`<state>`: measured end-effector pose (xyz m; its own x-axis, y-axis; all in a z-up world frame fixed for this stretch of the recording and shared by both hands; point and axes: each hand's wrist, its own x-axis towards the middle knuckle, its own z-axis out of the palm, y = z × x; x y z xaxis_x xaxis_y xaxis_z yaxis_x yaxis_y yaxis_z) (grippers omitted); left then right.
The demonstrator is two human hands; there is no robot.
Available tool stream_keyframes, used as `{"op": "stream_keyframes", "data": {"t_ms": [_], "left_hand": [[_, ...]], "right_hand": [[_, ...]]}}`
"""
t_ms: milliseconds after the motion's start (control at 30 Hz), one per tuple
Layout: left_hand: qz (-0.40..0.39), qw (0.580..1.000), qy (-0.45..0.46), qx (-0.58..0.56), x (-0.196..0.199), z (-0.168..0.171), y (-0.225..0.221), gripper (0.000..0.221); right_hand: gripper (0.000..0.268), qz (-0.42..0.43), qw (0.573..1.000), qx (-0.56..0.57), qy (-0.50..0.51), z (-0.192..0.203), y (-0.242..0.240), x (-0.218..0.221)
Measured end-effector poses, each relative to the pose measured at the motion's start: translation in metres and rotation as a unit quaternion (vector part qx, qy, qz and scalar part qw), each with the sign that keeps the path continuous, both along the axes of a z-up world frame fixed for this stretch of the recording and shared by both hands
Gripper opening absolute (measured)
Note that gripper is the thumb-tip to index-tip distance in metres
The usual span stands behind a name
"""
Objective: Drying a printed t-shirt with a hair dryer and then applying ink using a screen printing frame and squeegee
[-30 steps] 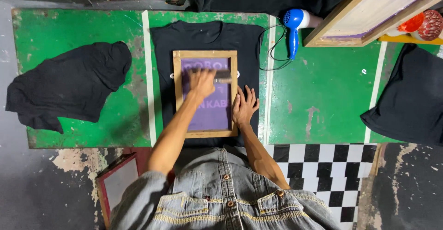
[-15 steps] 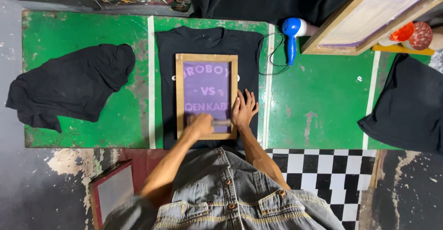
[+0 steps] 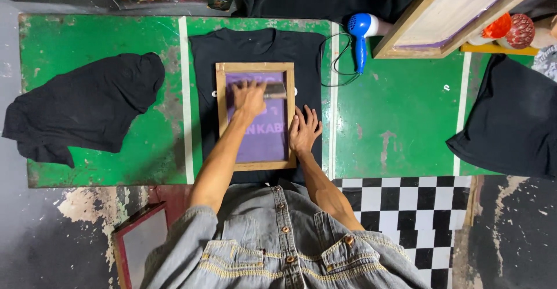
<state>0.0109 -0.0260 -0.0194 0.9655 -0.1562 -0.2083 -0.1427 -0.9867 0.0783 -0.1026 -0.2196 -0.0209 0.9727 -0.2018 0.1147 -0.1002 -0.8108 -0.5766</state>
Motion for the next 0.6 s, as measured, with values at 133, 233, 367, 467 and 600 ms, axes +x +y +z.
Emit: {"op": "stream_keyframes", "data": {"t_ms": [133,233,367,467,600], "left_hand": [[-0.027,0.995,-0.1,0.012,-0.099,0.004,-0.012,0.056],[-0.038,0.995,-0.092,0.0,-0.177,0.004,-0.016,0.06],[-0.016,0.996,-0.09,-0.023,-0.236,0.014,-0.026,0.056],[-0.012,0.996,-0.076,-0.045,-0.213,0.025,-0.025,0.062],[0.023,0.983,0.169,-0.07,-0.14,-0.006,-0.003,0.032]], "right_hand": [[0.038,-0.001,1.0,0.005,-0.005,-0.003,-0.001,0.003],[0.037,-0.004,1.0,-0.005,-0.006,-0.009,-0.002,0.001],[0.037,-0.003,1.0,-0.002,0.006,-0.011,-0.003,0.0],[0.038,-0.004,1.0,0.004,-0.001,-0.006,-0.002,0.002],[0.037,0.004,1.0,-0.003,0.014,0.002,-0.004,0.001]]}}
